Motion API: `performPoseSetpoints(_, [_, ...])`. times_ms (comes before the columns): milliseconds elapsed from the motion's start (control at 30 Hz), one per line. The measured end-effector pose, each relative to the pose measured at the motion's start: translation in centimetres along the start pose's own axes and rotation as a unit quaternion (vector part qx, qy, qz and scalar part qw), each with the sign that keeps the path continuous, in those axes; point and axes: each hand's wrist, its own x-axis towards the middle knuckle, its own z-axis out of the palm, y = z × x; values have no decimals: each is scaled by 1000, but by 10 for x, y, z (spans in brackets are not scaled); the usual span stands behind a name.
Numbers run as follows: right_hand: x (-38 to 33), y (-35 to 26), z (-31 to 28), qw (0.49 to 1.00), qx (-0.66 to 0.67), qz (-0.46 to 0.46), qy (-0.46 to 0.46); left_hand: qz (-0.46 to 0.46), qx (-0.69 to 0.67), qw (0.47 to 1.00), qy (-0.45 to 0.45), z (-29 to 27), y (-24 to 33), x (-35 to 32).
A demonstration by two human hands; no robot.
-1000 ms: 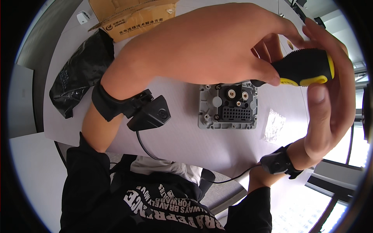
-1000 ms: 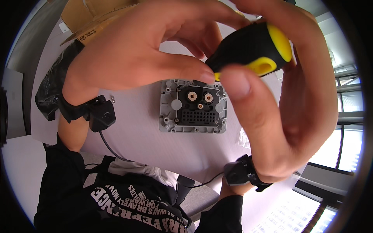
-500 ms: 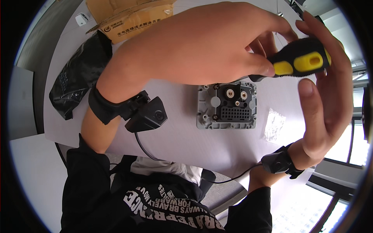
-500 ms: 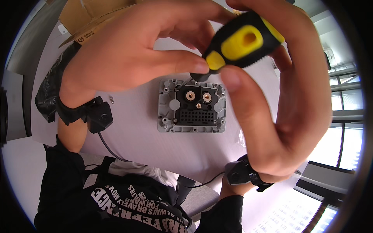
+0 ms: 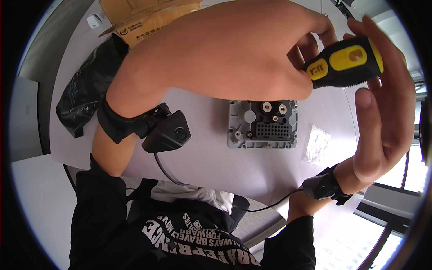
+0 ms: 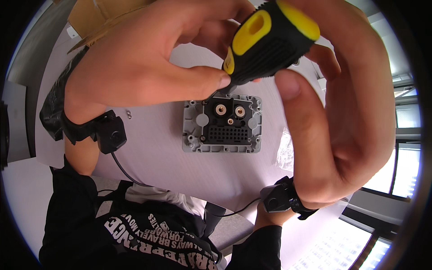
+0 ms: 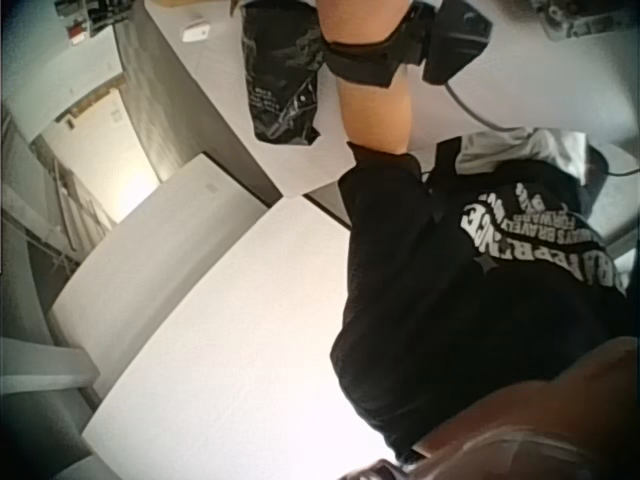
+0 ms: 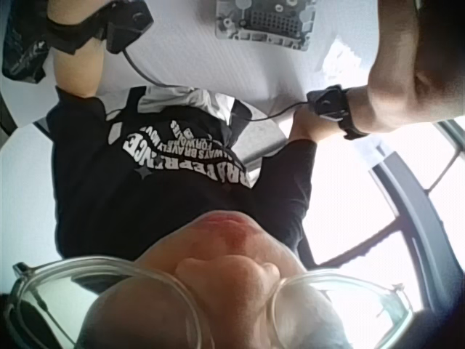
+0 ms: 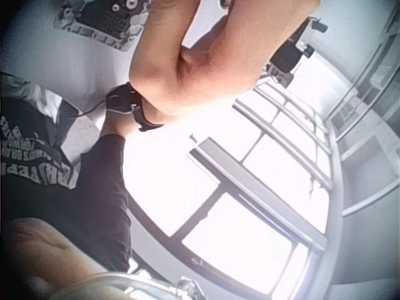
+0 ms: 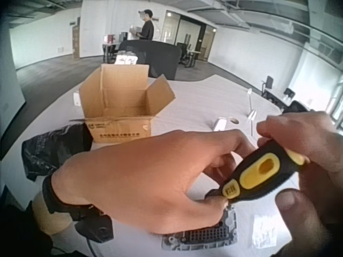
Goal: The person uses a screwdriver to tighten screws on a metal casing, places a circular component onto the casing, and picks up small metal screws from the table to insert them into the assembly.
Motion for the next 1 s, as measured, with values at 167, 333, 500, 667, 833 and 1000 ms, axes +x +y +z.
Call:
performPoseSetpoints(167, [-1, -7, 12, 995, 41, 52, 70, -166, -202, 951, -167, -38, 41, 8])
performPoseSetpoints(333, [-11, 17, 7, 992, 55, 85, 81, -201, -211, 942, -169, -32, 42, 8])
performPoseSetpoints(500, [0, 7, 4, 1000, 10, 5, 17, -163, -134, 976, -47, -12, 45, -8])
performPoseSetpoints(667, [-2, -10, 19, 985, -90, 98, 113, -199, -223, 944, -137, -23, 34, 6])
performPoseSetpoints(833, [1, -13, 3, 995, -61, 82, 16, -154, -4, 987, 51, 7, 14, -4])
performPoseSetpoints(1000, [-1, -13, 9, 995, 38, 76, 49, -94, -114, 987, 60, 17, -13, -5])
